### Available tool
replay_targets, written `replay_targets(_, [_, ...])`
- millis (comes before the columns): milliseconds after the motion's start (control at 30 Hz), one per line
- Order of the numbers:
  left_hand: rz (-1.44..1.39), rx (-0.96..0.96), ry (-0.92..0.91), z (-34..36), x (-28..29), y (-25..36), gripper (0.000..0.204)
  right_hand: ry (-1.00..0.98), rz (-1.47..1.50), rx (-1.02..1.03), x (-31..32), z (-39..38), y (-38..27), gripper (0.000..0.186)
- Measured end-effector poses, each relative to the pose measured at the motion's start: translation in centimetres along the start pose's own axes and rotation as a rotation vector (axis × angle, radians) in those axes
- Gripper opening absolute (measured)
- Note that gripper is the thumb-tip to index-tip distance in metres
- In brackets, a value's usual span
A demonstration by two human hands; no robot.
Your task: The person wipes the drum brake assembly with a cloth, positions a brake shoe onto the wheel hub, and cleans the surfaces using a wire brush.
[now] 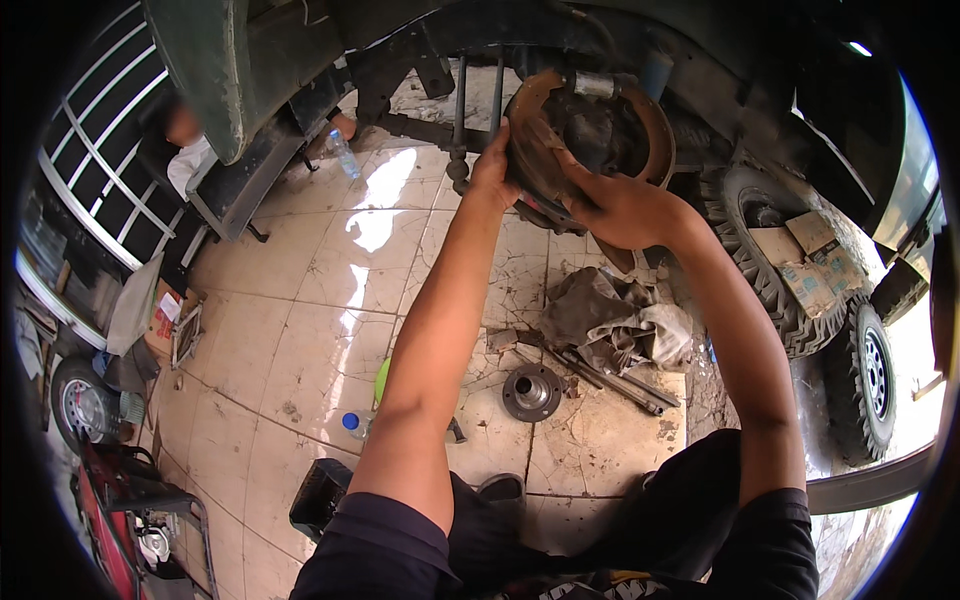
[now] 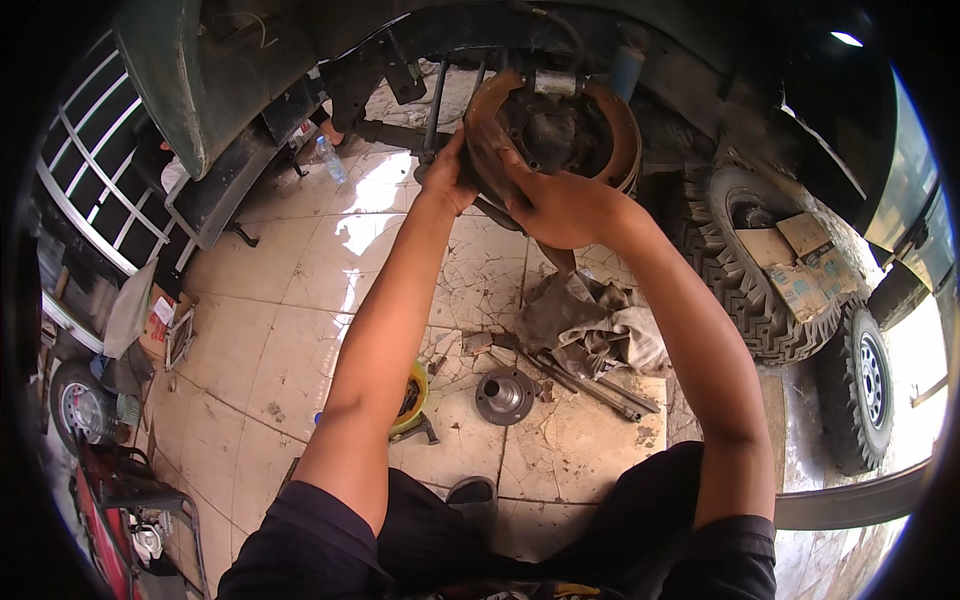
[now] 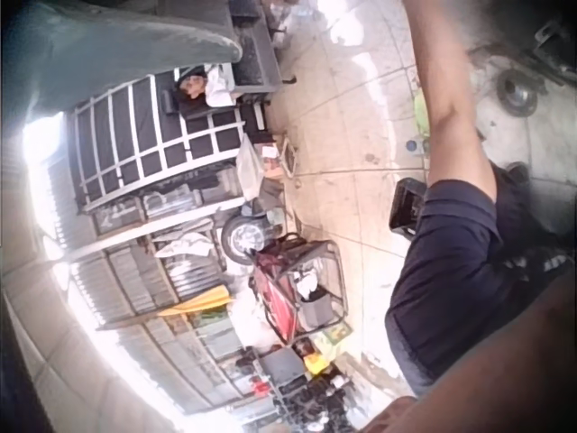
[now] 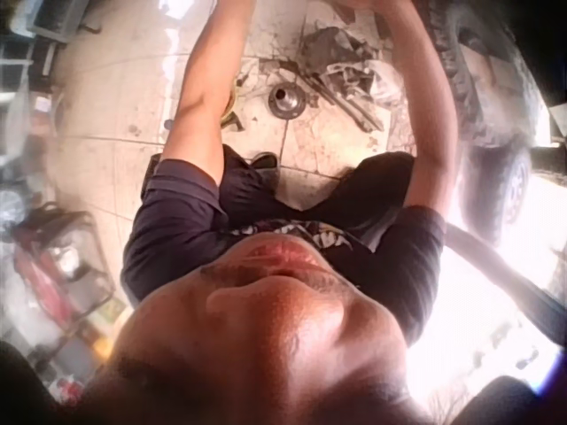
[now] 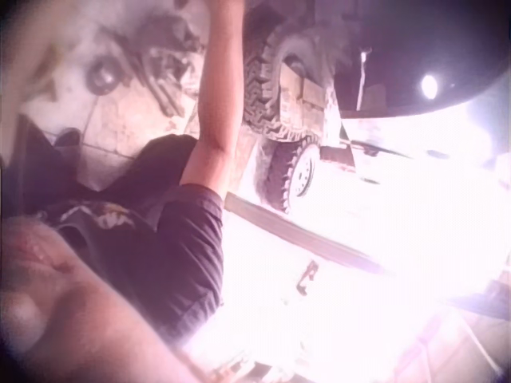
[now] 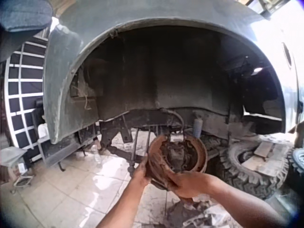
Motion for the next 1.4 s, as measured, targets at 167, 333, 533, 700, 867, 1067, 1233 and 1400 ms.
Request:
replay_targets(167, [-0.068, -0.004, -0.054, 0.8, -0.5, -0.7, 0.054, 0.288, -0.006, -0.054, 0.3, 4.5, 1.4, 0.068])
replay_targets(333, [-0.052, 0.007, -0.09, 0.4, -0.2, -0.6, 0.055, 0.416, 0.11, -0.093, -1.3, 5.3, 0.7, 0.072])
replay_targets(533, [-0.016, -0.002, -0.085, 0.2, 0.3, 0.0, 0.058, 0.276, 0.002, -0.102, -1.9, 3.0, -0.4, 0.075])
replay_targets(700, [-0.027, 0.013, -0.083, -0.2, -1.9, -1.0, 0.058, 0.409, 0.117, -0.04, 1.8, 5.5, 2.5, 0.069])
replay_targets(867, [-0.051, 0.005, -0.074, 0.3, 1.2, -0.2, 0.053, 0.356, 0.192, -0.006, -1.5, 3.7, -1.4, 0.068])
replay_targets(1067, [-0.084, 0.004, -0.101, 0.7, 0.1, -0.7, 0.051, 0.387, -0.002, -0.103, -0.5, 4.5, 0.4, 0.067])
replay_targets(1233, [-0.044, 0.007, -0.04, 0.5, -0.2, -0.6, 0.051, 0.396, 0.109, -0.116, 0.5, 5.4, 1.6, 0.068])
replay_targets(1400, [-0.029, -0.002, -0.06, 0.3, 0.6, -0.2, 0.051, 0.34, 0.085, -0.068, -2.3, 3.0, -1.2, 0.07])
Point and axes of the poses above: each hand's wrist, its own z-axis towards the middle knuckle, its own x-axis out of the back of the hand, y = z × x, the point moved 4 cm from there along z, towards the middle knuckle, and after that the axes turned 8 degrees about -y, right-handed, at the moved point
